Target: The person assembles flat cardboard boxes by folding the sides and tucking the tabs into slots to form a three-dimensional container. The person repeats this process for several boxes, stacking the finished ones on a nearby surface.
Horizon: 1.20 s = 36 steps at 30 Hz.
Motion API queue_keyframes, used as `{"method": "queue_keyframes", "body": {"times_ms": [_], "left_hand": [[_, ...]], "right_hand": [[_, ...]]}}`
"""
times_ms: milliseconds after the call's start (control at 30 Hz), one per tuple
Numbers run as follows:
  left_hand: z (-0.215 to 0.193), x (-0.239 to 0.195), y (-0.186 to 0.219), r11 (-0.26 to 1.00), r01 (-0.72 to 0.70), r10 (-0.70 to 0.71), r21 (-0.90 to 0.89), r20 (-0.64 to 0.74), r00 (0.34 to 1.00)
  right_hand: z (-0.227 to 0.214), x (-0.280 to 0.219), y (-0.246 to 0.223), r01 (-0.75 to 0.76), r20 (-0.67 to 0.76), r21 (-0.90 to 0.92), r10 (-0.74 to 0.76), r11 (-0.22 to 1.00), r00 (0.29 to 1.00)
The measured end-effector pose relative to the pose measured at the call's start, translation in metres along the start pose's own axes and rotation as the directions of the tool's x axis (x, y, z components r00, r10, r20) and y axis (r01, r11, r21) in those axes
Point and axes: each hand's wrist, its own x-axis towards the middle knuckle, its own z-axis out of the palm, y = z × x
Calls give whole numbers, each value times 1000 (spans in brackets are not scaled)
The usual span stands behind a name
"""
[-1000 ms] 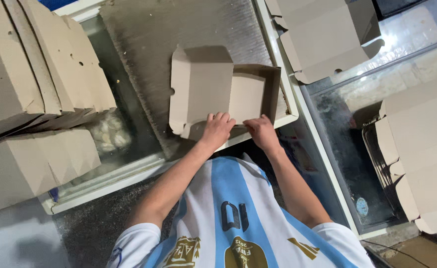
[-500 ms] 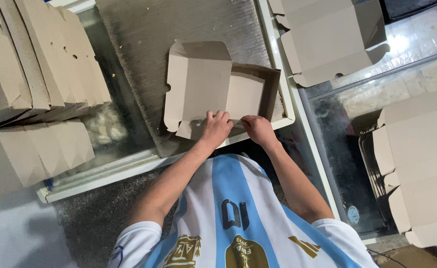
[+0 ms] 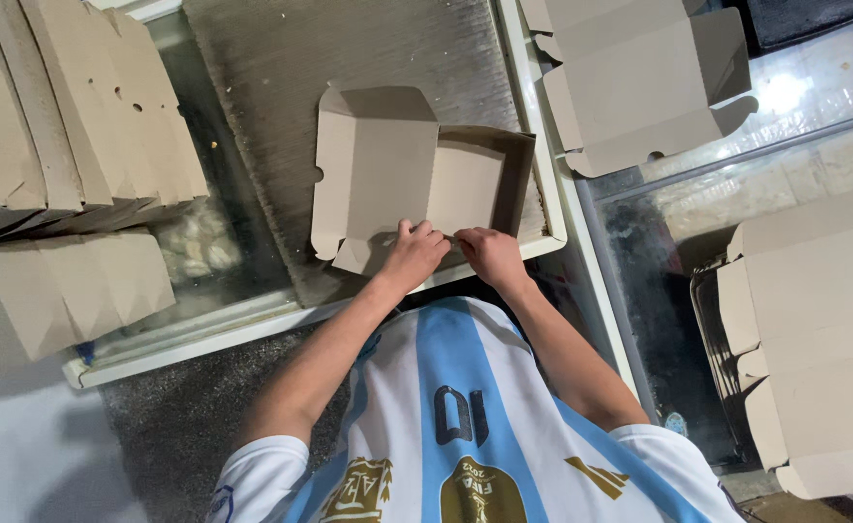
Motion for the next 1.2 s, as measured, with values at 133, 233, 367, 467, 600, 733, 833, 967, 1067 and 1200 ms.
{"method": "queue_keyframes", "body": {"times_ms": [133, 233, 367, 467, 600, 733, 833, 967, 1067, 1200], "left_hand": [[-5, 2, -1, 1000, -3, 3, 14, -25, 1000], [-10, -1, -7, 988, 96, -75, -121, 170, 983], [-39, -8, -17, 941, 291, -240, -170, 271, 932], [-53, -10, -22, 920, 345, -282, -188, 295, 913], [-59, -12, -28, 915, 314, -226, -253, 324, 919], [-90, 4, -26, 898, 308, -220, -314, 285, 933], [-64, 21, -36, 867, 356, -297, -348, 212, 931], [-57, 74, -50, 894, 364, -363, -260, 54, 930], [-50, 115, -64, 909, 381, -385, -170, 11, 923], [-27, 143, -84, 930, 352, -357, -106, -31, 934]], "right_hand": [[-6, -2, -3, 13, -16, 9, -12, 1000, 1000], [0, -1, 7, -52, 4, 24, 52, 998, 999], [-9, -2, 7, -6, 25, 16, 6, 1000, 1000], [-16, -5, 3, 13, 37, -6, -12, 1000, 999], [-23, -8, -5, 100, 75, 9, -100, 995, 992], [-24, -8, -3, 249, 156, 68, -256, 966, 954], [-14, 8, 22, 248, 54, 76, -252, 966, 966], [-64, 55, 23, 182, -282, -96, -202, 979, 938], [-83, 101, 28, 138, -372, -146, -184, 980, 910], [-74, 143, 46, 47, -313, -296, -143, 954, 939]]}}
